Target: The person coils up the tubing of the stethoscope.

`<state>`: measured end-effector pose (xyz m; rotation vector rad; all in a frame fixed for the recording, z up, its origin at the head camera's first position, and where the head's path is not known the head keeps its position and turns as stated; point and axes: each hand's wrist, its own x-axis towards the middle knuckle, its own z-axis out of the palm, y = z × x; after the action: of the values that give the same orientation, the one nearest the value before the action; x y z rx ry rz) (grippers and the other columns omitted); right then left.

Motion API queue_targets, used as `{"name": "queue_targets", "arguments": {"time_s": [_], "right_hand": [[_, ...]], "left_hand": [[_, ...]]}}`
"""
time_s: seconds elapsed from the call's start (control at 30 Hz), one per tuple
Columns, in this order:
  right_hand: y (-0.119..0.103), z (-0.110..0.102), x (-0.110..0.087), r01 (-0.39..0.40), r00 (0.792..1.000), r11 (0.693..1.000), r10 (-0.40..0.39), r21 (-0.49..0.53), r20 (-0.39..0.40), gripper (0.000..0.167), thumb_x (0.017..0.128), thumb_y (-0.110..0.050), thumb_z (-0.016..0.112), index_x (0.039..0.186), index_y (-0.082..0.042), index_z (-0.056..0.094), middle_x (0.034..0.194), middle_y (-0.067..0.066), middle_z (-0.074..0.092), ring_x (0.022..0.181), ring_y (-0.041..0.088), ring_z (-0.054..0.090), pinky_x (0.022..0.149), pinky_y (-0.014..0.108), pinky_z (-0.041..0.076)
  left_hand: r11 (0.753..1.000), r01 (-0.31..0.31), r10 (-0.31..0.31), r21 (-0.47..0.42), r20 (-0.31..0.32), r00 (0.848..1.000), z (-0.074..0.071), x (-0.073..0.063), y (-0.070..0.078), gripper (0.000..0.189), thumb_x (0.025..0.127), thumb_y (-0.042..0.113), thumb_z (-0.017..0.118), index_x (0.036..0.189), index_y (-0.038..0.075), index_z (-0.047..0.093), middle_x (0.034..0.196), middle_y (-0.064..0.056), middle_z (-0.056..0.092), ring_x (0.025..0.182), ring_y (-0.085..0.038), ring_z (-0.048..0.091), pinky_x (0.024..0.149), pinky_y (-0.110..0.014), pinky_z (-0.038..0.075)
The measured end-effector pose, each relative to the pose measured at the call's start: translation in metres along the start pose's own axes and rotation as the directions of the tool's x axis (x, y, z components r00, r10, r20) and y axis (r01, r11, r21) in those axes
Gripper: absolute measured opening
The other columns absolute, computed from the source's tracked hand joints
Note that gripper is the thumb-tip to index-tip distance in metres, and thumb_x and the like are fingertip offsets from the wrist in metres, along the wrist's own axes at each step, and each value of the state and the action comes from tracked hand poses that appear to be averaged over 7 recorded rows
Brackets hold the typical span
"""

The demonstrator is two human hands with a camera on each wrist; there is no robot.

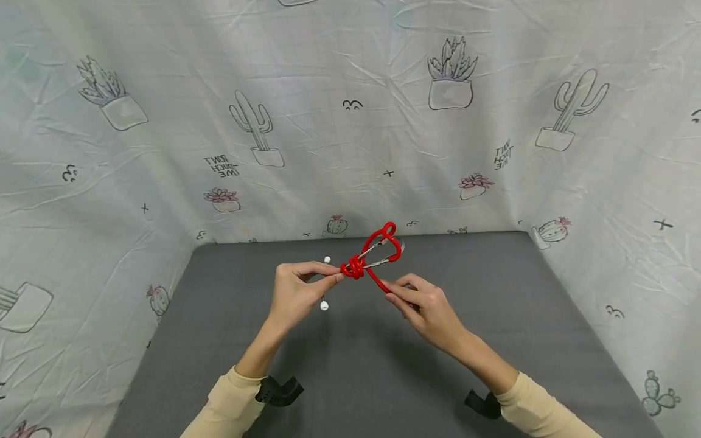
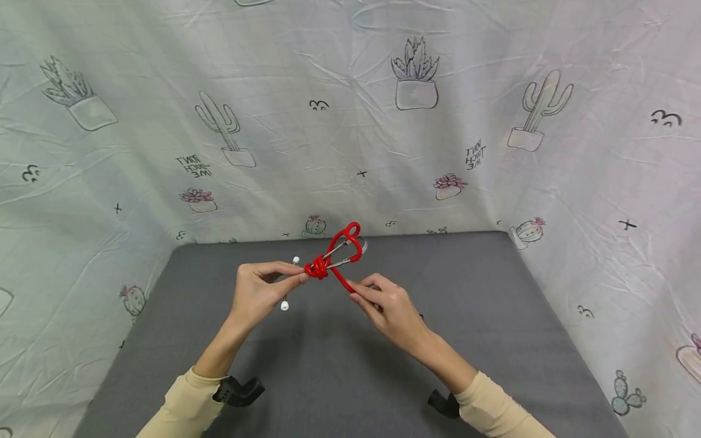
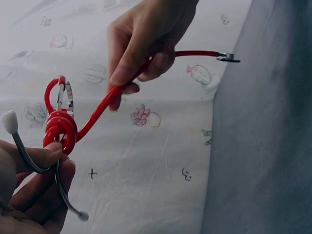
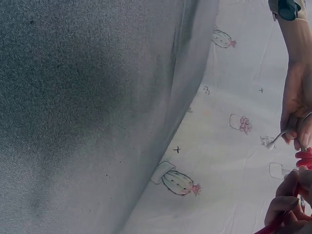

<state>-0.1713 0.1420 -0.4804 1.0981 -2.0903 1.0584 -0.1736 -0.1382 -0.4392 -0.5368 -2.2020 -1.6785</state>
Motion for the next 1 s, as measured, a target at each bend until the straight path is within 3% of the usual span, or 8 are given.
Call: {"name": "queue_targets", "arguments": {"time_s": [0.37, 0.5, 0.63, 0.7, 0.77, 1.0], "right_hand": [[-0.001, -0.004, -0.005, -0.010, 0.999, 1.000, 0.010, 0.012, 0.031, 0.037, 0.109, -0.032, 0.065, 0.122, -0.001, 0.081, 0.098, 0.003, 0.072, 0.068, 0.002, 0.050, 0.058, 0.008, 0.042], [-0.005, -0.006, -0.010, 0.004, 0.998, 1.000, -0.006, 0.021, 0.055, 0.027, 0.104, -0.020, 0.074, 0.122, -0.001, 0.081, 0.100, 0.002, 0.072, 0.069, 0.002, 0.051, 0.059, 0.007, 0.042], [-0.012, -0.010, -0.013, 0.034, 0.997, 0.999, -0.036, 0.029, 0.072, 0.030, 0.092, 0.001, 0.083, 0.122, -0.001, 0.081, 0.101, 0.001, 0.072, 0.072, 0.002, 0.054, 0.061, 0.008, 0.045], [-0.017, -0.013, -0.013, 0.039, 0.996, 0.999, -0.041, 0.023, 0.079, 0.034, 0.089, 0.004, 0.084, 0.122, -0.002, 0.081, 0.102, 0.001, 0.072, 0.073, 0.002, 0.054, 0.061, 0.007, 0.045], [-0.022, -0.016, -0.013, 0.042, 0.995, 0.999, -0.043, 0.015, 0.086, 0.035, 0.089, 0.004, 0.084, 0.123, -0.003, 0.080, 0.103, 0.001, 0.072, 0.072, 0.001, 0.053, 0.061, 0.006, 0.044], [-0.045, -0.032, -0.001, 0.100, 0.977, 0.992, -0.083, -0.081, 0.194, 0.048, 0.085, 0.005, 0.087, 0.131, -0.003, 0.077, 0.110, 0.001, 0.069, 0.070, -0.001, 0.059, 0.062, 0.002, 0.043]], "left_hand": [[1.000, 0.019, -0.019, 0.017, -0.036, 0.999, -0.001, 0.008, -0.008, 0.006, 0.087, 0.005, 0.090, 0.093, 0.007, 0.089, 0.094, -0.013, 0.085, 0.081, -0.011, 0.080, 0.068, -0.022, 0.061], [1.000, 0.024, -0.023, 0.010, -0.087, 0.996, -0.009, 0.014, -0.014, 0.007, 0.087, 0.002, 0.090, 0.094, 0.003, 0.088, 0.095, -0.019, 0.085, 0.081, -0.006, 0.080, 0.073, -0.024, 0.066], [0.999, 0.039, -0.037, 0.012, -0.146, 0.989, -0.019, 0.020, -0.018, 0.008, 0.087, -0.001, 0.089, 0.095, 0.001, 0.087, 0.097, -0.023, 0.084, 0.080, -0.019, 0.083, 0.072, -0.027, 0.067], [0.999, 0.042, -0.037, 0.032, -0.160, 0.986, -0.022, 0.023, -0.019, 0.008, 0.087, -0.001, 0.089, 0.095, 0.001, 0.087, 0.097, -0.023, 0.084, 0.080, -0.027, 0.083, 0.068, -0.026, 0.066], [0.997, 0.049, -0.038, 0.065, -0.158, 0.987, -0.023, 0.024, -0.019, 0.008, 0.087, 0.001, 0.089, 0.095, 0.002, 0.088, 0.098, -0.021, 0.084, 0.082, -0.027, 0.083, 0.067, -0.025, 0.065], [0.977, 0.068, -0.042, 0.203, -0.131, 0.991, -0.019, 0.023, -0.019, 0.005, 0.088, 0.009, 0.091, 0.093, 0.010, 0.089, 0.093, -0.010, 0.086, 0.065, -0.010, 0.071, 0.047, -0.022, 0.033]]}}
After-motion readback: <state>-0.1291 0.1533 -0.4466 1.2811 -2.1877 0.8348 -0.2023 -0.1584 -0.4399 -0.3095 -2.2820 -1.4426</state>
